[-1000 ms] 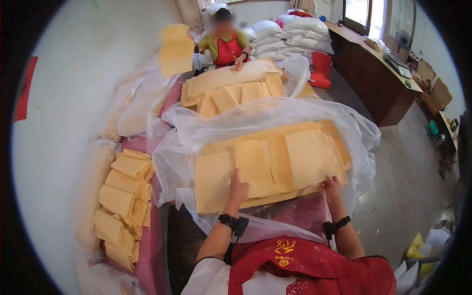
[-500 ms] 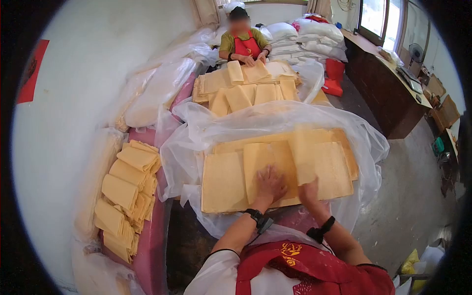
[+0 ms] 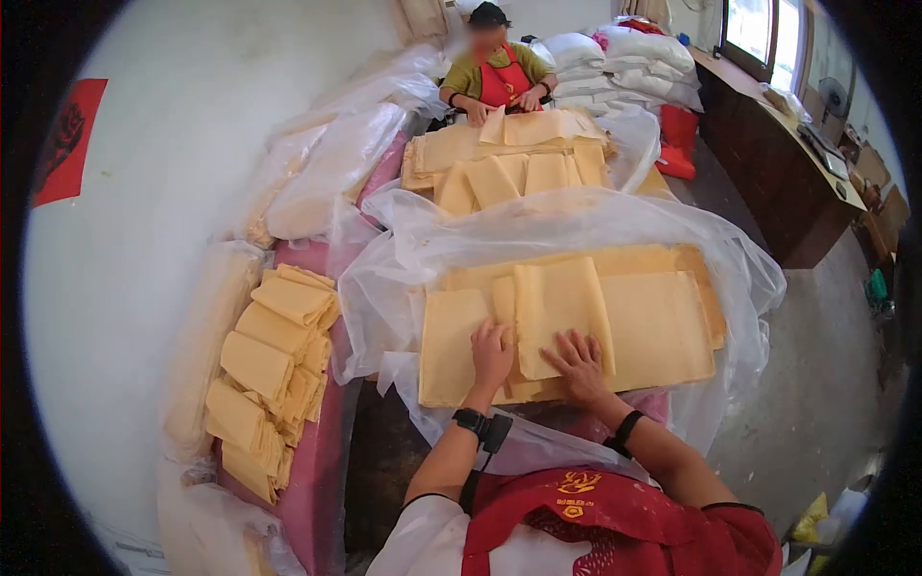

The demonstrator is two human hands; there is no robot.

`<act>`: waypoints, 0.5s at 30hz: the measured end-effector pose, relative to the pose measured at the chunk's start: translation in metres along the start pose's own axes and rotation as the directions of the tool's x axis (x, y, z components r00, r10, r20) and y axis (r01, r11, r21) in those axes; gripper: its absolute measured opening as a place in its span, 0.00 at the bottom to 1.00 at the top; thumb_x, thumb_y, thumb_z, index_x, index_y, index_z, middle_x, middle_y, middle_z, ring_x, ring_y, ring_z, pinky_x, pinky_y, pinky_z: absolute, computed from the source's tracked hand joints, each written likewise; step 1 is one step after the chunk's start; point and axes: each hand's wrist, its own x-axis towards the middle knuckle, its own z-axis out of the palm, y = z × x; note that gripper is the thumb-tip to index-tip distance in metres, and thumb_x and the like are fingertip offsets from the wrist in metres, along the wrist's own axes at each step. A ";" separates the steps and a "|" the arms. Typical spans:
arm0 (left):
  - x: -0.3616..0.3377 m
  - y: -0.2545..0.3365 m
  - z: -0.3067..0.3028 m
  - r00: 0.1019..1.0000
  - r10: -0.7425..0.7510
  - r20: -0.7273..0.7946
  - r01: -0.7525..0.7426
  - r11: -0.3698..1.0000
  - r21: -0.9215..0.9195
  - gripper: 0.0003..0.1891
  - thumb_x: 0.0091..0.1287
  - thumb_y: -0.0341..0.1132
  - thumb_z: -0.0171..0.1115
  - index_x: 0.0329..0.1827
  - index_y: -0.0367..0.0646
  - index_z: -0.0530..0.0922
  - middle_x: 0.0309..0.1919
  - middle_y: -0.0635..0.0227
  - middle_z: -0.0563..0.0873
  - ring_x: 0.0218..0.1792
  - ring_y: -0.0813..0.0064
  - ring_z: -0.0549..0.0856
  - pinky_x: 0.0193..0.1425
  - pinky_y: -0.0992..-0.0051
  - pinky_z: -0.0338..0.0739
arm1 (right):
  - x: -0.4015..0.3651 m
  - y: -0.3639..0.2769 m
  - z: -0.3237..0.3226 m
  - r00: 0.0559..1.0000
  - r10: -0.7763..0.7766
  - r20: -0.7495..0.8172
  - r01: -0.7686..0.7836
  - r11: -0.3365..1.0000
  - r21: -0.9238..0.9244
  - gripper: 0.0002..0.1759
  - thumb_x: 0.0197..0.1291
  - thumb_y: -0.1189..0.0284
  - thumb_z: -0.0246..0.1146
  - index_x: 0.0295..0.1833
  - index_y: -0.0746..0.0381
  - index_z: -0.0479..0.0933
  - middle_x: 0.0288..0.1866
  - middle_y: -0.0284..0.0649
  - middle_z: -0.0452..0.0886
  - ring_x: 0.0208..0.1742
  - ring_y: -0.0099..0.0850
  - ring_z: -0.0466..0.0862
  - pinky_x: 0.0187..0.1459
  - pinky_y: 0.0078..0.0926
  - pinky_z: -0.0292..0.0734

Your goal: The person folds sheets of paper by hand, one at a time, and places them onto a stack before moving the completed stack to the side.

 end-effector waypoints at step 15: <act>0.050 0.011 0.029 0.850 -0.351 0.393 0.417 0.904 -0.094 0.24 0.62 0.40 0.63 0.56 0.34 0.69 0.41 0.46 0.84 0.45 0.46 0.83 0.48 0.56 0.77 | -0.006 0.005 -0.012 0.978 -0.181 0.101 0.180 0.983 0.019 0.32 0.61 0.47 0.56 0.71 0.40 0.66 0.76 0.40 0.58 0.78 0.40 0.53 0.73 0.57 0.39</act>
